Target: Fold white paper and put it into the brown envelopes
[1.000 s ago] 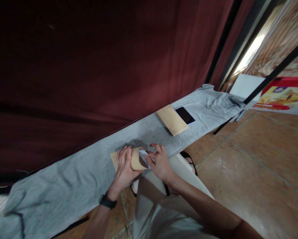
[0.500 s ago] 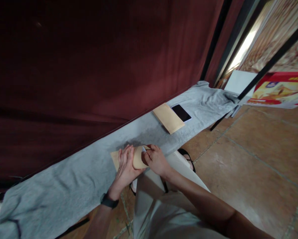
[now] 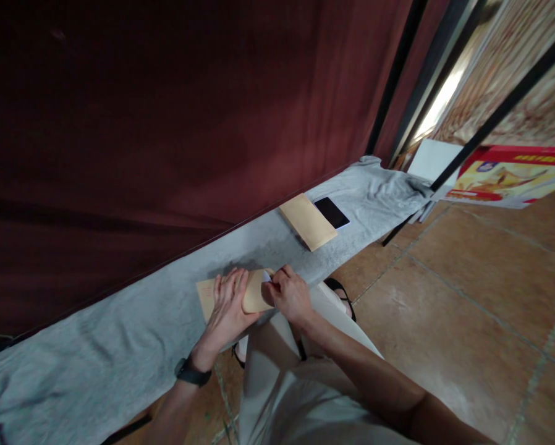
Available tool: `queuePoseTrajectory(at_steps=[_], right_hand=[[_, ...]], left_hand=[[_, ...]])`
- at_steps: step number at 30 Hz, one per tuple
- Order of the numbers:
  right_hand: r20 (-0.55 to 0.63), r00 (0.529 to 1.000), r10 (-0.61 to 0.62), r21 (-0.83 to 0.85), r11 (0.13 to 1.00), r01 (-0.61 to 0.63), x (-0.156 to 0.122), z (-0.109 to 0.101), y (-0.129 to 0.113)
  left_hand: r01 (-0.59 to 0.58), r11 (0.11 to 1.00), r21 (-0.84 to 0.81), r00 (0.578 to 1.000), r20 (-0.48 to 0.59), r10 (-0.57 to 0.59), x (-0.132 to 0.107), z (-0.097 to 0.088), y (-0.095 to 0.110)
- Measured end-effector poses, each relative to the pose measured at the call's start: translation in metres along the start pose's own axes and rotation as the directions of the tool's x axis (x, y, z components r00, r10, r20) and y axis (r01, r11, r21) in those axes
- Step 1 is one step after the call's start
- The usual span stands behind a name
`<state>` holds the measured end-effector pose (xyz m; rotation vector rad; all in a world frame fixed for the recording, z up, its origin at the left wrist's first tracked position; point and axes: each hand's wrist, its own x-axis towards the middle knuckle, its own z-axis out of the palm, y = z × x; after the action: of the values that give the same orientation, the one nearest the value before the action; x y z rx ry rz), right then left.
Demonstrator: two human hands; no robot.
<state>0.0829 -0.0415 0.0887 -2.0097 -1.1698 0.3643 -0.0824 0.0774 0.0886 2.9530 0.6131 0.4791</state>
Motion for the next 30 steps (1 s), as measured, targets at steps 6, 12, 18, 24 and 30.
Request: queuePoseTrajectory(at_steps=[6,12,18,24,30], right_hand=[[-0.021,0.989,0.144,0.267,0.954,-0.133,0.000,0.010,0.010],[-0.021,0.987,0.162,0.392,0.909,-0.141,0.002,0.018,0.021],[0.067,0.990,0.122,0.322,0.937,-0.138,0.008,0.016,0.028],[0.149,0.942,0.301,0.682,0.659,-0.318,0.013,0.039,0.034],[0.137,0.916,0.378,0.713,0.604,-0.356,0.020,0.051,0.038]], left_hand=[[-0.027,1.000,0.005,1.000,-0.015,0.028,0.001,0.001,0.000],[-0.048,0.999,0.005,0.999,0.009,0.048,0.002,0.002,-0.002],[-0.054,0.999,0.005,0.996,0.070,0.054,0.007,0.000,-0.005],[-0.011,0.998,-0.062,0.997,0.079,0.015,0.009,-0.005,-0.005],[0.505,0.556,-0.660,0.654,-0.128,-0.746,-0.024,0.033,0.028]])
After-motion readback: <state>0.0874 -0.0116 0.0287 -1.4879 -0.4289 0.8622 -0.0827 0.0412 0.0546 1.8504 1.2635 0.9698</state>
